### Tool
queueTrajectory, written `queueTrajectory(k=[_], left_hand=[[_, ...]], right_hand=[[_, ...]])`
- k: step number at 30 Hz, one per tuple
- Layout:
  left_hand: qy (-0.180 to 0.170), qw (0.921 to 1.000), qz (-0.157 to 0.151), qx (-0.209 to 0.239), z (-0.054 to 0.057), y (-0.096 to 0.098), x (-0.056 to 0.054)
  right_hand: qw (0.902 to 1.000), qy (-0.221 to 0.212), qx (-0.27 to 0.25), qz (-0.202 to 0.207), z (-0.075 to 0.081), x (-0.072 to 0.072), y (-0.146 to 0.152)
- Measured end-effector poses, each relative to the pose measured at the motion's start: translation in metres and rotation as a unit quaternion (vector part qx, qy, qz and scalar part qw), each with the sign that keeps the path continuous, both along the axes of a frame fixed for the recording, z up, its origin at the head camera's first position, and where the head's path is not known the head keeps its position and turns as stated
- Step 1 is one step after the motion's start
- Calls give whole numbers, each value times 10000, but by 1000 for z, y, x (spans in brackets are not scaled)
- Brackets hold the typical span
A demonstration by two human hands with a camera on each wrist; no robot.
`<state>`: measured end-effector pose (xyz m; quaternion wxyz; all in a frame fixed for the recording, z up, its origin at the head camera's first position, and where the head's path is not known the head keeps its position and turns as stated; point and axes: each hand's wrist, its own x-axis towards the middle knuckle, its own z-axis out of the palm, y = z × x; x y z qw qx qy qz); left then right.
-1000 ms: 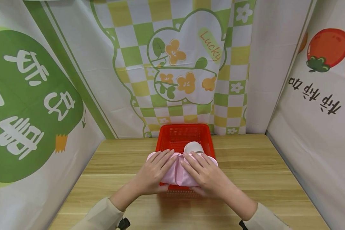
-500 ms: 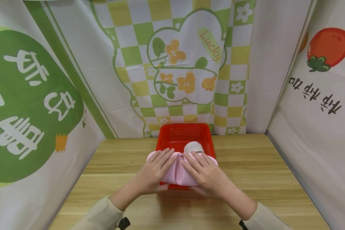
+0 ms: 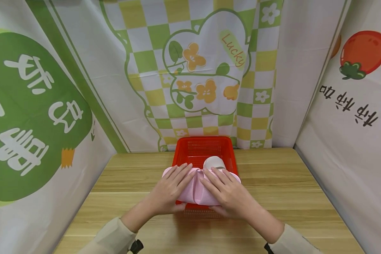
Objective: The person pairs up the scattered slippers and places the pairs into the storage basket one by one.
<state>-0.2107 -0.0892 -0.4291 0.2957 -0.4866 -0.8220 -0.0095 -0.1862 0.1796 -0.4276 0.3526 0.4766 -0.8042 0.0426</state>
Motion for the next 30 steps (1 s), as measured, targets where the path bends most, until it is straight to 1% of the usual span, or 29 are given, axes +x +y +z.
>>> queueTrajectory(k=[9,17,24,30], left_hand=[[-66,10000,-24,-59,1,-2,-1],[-249,9996,26,-124,4,-4,2],[-57,9999,-118,-13,6,-5,2],[25,9998,-200,71,7,-8,0]], right_hand=[[10000,64,-43,17,0,0,1],[9999,62,-91,50,0,1,2],[9998,39,-165,114,1,1,4],[9997,4,-224,125,2,-1,6]])
